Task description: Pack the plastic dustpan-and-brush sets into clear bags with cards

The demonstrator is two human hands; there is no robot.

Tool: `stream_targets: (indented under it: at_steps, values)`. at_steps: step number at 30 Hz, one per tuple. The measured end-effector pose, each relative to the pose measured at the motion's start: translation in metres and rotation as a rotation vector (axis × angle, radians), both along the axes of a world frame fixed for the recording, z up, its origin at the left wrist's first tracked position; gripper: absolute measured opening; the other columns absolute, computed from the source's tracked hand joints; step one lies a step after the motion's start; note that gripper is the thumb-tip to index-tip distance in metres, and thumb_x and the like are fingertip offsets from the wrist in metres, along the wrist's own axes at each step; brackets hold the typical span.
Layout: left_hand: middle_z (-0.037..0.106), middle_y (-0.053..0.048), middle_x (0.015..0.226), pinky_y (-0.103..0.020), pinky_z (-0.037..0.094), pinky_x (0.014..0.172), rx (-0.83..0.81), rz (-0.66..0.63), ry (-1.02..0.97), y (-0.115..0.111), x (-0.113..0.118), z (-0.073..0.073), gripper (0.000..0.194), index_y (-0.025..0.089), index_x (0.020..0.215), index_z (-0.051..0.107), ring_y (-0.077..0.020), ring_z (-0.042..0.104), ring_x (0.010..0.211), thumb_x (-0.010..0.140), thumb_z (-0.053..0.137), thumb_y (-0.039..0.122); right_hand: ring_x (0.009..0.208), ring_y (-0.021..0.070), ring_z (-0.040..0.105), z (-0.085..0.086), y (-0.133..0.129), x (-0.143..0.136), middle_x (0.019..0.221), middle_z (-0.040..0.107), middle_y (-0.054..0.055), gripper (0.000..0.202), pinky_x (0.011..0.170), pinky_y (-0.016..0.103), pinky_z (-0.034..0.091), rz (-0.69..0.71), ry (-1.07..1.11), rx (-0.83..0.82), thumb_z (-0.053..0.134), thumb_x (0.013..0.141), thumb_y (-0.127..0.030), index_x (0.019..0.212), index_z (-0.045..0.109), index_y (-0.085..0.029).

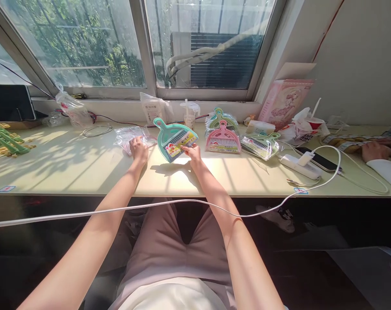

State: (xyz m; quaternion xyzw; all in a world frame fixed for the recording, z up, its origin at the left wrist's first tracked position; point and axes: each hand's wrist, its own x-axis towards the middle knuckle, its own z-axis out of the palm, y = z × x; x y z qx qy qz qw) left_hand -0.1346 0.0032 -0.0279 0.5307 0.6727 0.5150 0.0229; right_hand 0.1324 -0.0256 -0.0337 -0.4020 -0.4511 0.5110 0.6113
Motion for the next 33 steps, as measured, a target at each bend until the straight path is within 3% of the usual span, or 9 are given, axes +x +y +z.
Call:
stream_targets:
  at_steps: [3,6,9,12,15,21,24,29,33]
  values:
    - [0.072,-0.021,0.149,-0.057,0.031,0.142,-0.059,-0.035,0.057,0.001,0.001,-0.006,0.052,0.018,0.143,0.07,-0.0369,0.056,0.153,0.097,0.052,0.006,0.13,0.0326,0.076,0.002,0.009,-0.003,0.113,0.085,0.006,0.034,0.12,0.053,0.059,-0.086,0.016,-0.132,0.091,0.07,-0.026,0.094,0.066,-0.028]
    - [0.071,-0.023,0.151,-0.056,0.017,0.146,-0.13,-0.039,0.225,-0.003,0.002,-0.005,0.052,0.014,0.147,0.07,-0.038,0.055,0.156,0.097,0.055,0.01,0.131,0.0325,0.076,0.006,0.011,-0.006,0.117,0.087,0.01,0.031,0.117,0.05,0.06,-0.122,0.01,-0.168,0.088,0.075,-0.025,0.099,0.069,-0.025]
    - [0.077,-0.024,0.141,-0.061,0.011,0.145,-0.253,-0.039,0.384,-0.009,0.003,-0.001,0.043,0.015,0.136,0.075,-0.0405,0.057,0.152,0.097,0.057,0.014,0.131,0.0317,0.076,0.01,0.008,-0.006,0.117,0.088,0.01,0.029,0.116,0.048,0.061,-0.122,0.02,-0.177,0.085,0.077,-0.022,0.101,0.07,-0.024]
    - [0.08,-0.023,0.131,-0.064,0.017,0.141,-0.318,-0.007,0.412,-0.015,0.005,0.006,0.031,0.017,0.126,0.078,-0.0431,0.054,0.152,0.099,0.062,0.022,0.131,0.0329,0.078,0.013,0.006,-0.005,0.116,0.088,0.011,0.03,0.118,0.049,0.061,-0.124,0.052,-0.18,0.085,0.072,-0.017,0.095,0.069,-0.024]
    - [0.078,-0.026,0.135,-0.061,0.023,0.137,-0.333,0.016,0.442,-0.02,0.009,0.012,0.032,0.013,0.129,0.077,-0.0448,0.054,0.151,0.102,0.067,0.026,0.133,0.0361,0.078,0.012,0.007,-0.005,0.117,0.087,0.012,0.032,0.118,0.053,0.063,-0.124,0.064,-0.171,0.087,0.066,-0.018,0.093,0.07,-0.025]
    - [0.075,-0.029,0.135,-0.058,0.038,0.126,-0.357,-0.03,0.585,-0.024,0.013,0.017,0.026,0.01,0.12,0.08,-0.0452,0.06,0.142,0.102,0.063,0.015,0.136,0.0374,0.077,0.005,0.011,-0.002,0.119,0.087,0.01,0.034,0.12,0.055,0.062,-0.111,0.031,-0.14,0.09,0.065,-0.022,0.093,0.072,-0.028]
    - [0.077,-0.024,0.132,-0.058,0.044,0.122,-0.29,-0.118,0.557,-0.02,0.014,0.014,0.025,0.015,0.112,0.082,-0.0444,0.063,0.138,0.095,0.064,0.01,0.134,0.0357,0.077,0.0,0.014,-0.001,0.121,0.087,0.009,0.036,0.119,0.054,0.062,-0.089,0.019,-0.118,0.09,0.067,-0.024,0.099,0.074,-0.027]
    - [0.076,-0.017,0.102,-0.054,0.053,0.114,-0.219,-0.44,0.58,-0.014,0.022,0.004,0.026,0.025,0.067,0.068,-0.0414,0.069,0.121,0.077,0.064,0.003,0.126,0.0338,0.077,-0.006,0.018,-0.002,0.118,0.085,0.011,0.036,0.118,0.056,0.061,-0.055,-0.02,-0.032,0.09,0.071,-0.024,0.099,0.067,-0.025]
    - [0.076,-0.017,0.101,-0.062,0.049,0.12,-0.19,-0.383,0.571,-0.013,0.023,0.001,0.024,0.026,0.071,0.069,-0.043,0.068,0.123,0.079,0.061,0.005,0.125,0.0328,0.076,-0.008,0.018,0.0,0.109,0.085,0.009,0.032,0.119,0.054,0.06,-0.042,-0.04,-0.06,0.089,0.076,-0.025,0.097,0.064,-0.027]
